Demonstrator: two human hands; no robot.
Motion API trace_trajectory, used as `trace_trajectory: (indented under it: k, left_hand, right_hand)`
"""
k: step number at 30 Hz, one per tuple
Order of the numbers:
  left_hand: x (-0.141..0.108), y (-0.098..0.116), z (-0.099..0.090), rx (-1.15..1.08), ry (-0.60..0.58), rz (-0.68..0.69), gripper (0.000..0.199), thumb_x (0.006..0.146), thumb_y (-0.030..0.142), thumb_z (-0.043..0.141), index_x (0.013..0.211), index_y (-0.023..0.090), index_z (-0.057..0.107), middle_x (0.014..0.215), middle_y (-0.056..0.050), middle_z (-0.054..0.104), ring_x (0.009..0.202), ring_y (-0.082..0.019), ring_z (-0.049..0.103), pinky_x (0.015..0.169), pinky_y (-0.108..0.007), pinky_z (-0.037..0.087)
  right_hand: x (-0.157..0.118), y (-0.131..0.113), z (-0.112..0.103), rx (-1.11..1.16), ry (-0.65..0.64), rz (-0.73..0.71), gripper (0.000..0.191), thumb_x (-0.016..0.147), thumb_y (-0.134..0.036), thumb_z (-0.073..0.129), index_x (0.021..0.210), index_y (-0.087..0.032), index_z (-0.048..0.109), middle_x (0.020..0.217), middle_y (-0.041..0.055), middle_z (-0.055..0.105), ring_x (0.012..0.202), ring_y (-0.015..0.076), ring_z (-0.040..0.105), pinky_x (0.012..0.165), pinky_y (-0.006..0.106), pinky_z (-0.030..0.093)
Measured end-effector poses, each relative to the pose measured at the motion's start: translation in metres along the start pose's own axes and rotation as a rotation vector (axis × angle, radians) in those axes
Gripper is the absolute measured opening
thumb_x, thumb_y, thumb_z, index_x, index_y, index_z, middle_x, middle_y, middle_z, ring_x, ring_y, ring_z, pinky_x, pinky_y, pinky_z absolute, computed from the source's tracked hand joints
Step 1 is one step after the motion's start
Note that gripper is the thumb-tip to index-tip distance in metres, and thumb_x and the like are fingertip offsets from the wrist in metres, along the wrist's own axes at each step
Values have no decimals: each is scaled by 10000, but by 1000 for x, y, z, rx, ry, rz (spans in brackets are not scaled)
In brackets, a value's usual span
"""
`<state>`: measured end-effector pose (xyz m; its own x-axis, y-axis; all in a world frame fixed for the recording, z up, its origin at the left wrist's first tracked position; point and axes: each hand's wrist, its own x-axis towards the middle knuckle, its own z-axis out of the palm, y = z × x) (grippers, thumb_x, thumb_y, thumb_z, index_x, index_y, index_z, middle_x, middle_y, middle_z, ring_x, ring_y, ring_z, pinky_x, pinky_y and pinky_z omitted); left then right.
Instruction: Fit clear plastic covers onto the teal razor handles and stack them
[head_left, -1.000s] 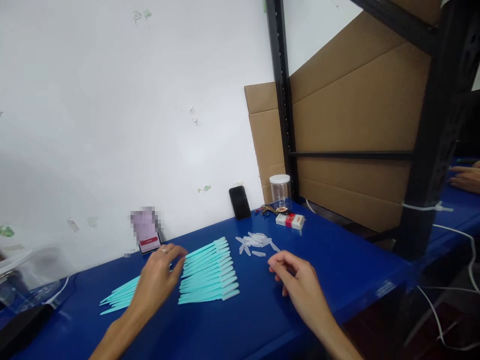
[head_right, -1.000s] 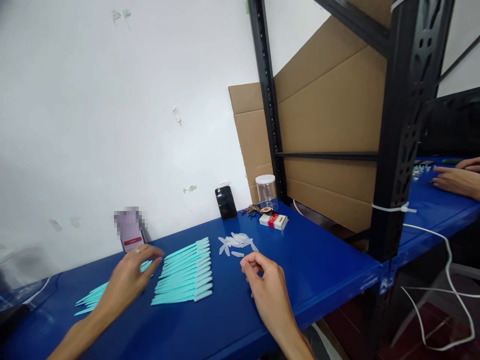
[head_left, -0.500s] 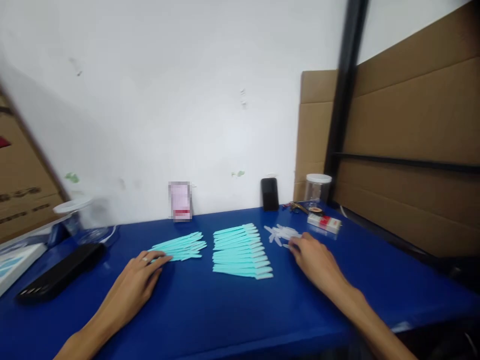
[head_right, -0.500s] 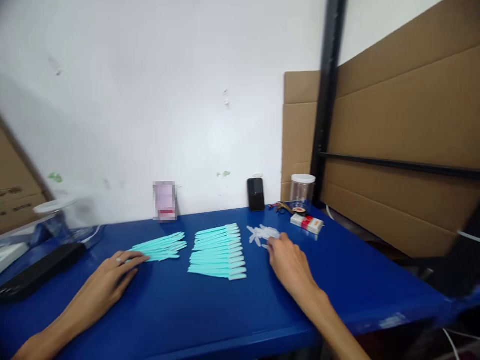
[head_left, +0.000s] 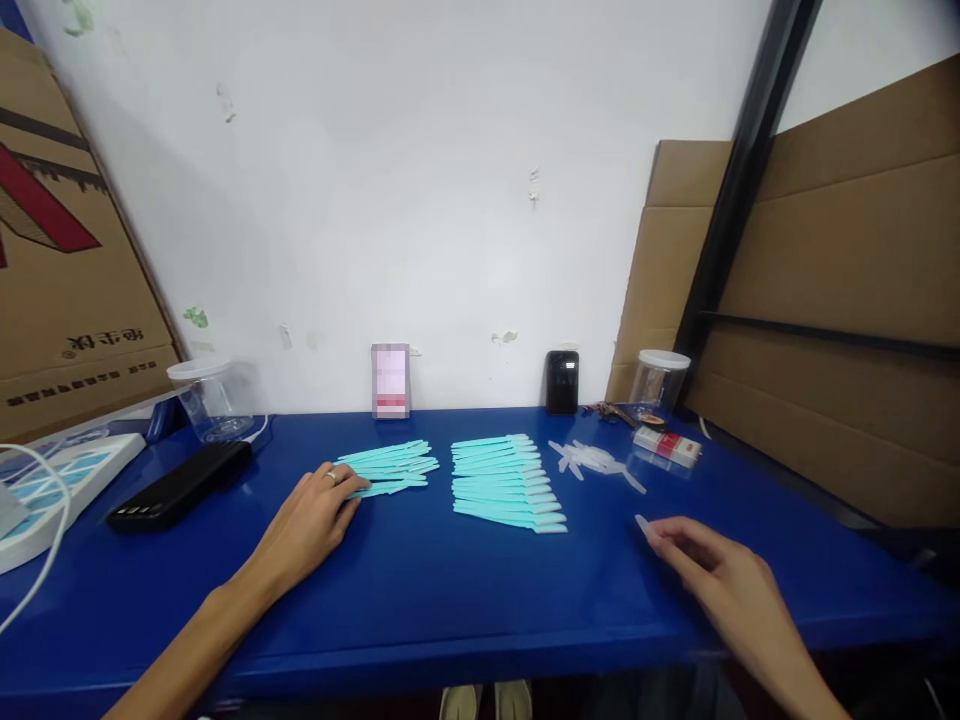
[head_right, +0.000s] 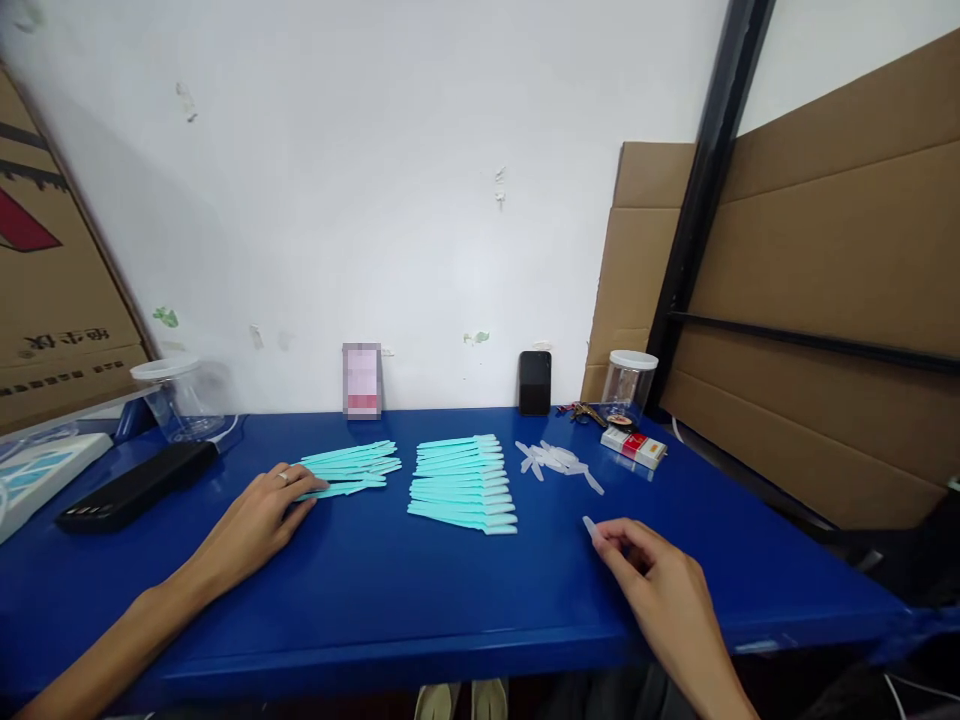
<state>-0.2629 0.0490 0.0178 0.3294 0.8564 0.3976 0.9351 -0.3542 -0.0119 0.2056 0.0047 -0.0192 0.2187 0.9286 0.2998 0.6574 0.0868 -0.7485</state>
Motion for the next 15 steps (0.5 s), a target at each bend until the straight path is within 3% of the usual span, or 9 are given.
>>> trace_trajectory:
  k: [6, 12, 15]
  left_hand:
    - [-2, -7, 6, -30, 32, -17, 326, 943, 360, 422, 1101, 252, 686, 1112, -69, 684, 1059, -267, 624, 891, -392, 492]
    - [7, -48, 30, -22, 101, 11, 359, 875, 469, 509, 1139, 313, 696, 1134, -42, 720, 1031, -279, 673, 904, -397, 533]
    - [14, -61, 37, -38, 135, 66, 319, 844, 452, 520, 1040, 324, 737, 1052, -31, 744, 964, -272, 695, 859, -371, 554]
  right_hand:
    - [1, 5, 7, 106, 38, -73, 323, 809, -539, 593, 821, -239, 715, 721, 3, 707, 623, 177, 598, 570, 232, 432]
    - [-1, -11, 5, 220, 100, -93, 218, 839, -367, 581, 722, -214, 682, 666, 3, 662, 609, 171, 570, 572, 251, 403]
    - [-3, -15, 2, 246, 141, -92, 182, 829, -303, 591, 696, -212, 676, 648, -9, 646, 585, 155, 548, 566, 249, 381]
